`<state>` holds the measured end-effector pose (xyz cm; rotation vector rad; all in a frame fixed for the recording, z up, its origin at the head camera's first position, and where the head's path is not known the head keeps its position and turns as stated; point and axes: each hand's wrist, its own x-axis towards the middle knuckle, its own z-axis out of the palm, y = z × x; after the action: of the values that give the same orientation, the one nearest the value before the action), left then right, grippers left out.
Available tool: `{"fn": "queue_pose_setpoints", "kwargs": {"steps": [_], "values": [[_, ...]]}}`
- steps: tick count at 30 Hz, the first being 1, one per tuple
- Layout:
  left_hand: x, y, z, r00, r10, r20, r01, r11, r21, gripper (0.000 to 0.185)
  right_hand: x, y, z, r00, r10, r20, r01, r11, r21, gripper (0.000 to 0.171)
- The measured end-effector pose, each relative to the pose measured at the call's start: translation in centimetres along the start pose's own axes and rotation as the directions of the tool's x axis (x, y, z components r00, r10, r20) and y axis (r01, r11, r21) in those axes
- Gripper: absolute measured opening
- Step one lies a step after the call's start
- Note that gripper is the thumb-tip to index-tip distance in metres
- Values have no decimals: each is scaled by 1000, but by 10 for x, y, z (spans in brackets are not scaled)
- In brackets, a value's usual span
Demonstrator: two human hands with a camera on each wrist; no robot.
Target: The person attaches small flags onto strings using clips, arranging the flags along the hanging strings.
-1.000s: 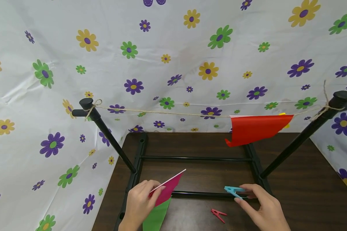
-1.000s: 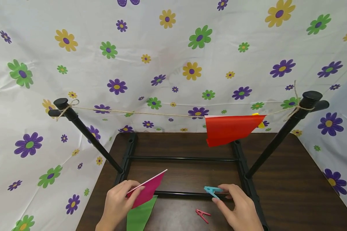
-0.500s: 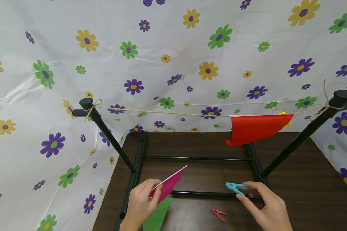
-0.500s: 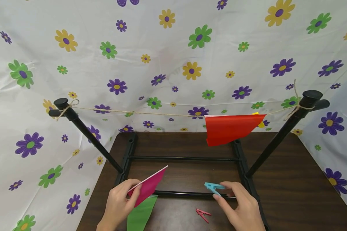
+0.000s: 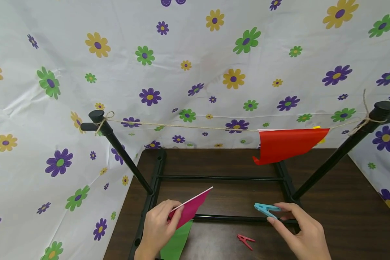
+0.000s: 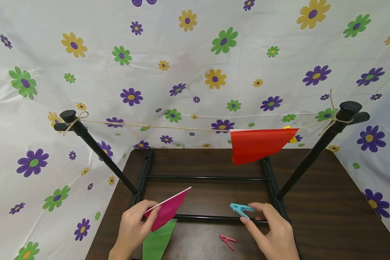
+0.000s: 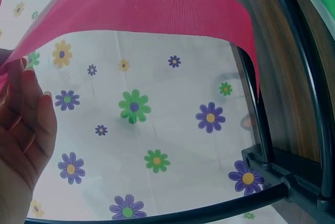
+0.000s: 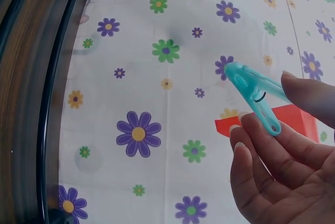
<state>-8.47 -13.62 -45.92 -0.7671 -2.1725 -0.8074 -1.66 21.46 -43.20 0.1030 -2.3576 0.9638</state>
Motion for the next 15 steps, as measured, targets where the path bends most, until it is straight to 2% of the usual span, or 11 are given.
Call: {"fn": "queue_pose_setpoints", "kwargs": {"steps": [2,6,9,15], "values": [[1,0,0,1000,-4,-4,4,1000,5,7,0,0,0,1000,5,1,-5,1000,-2,49],[1,0,0,1000,-7,-18,7,1000,2,32,1,-2,-1,1000,29,2,-29,1000,-2,48],[1,1,1,1000,-19,-22,19,1000,-8,36,3,-6,-3,999,47,-2,-47,999,17,47],[1,2,-1,999,-44,-25,43,998,-34,18,3,-12,-6,996,81,-44,-76,992,101,49]]}}
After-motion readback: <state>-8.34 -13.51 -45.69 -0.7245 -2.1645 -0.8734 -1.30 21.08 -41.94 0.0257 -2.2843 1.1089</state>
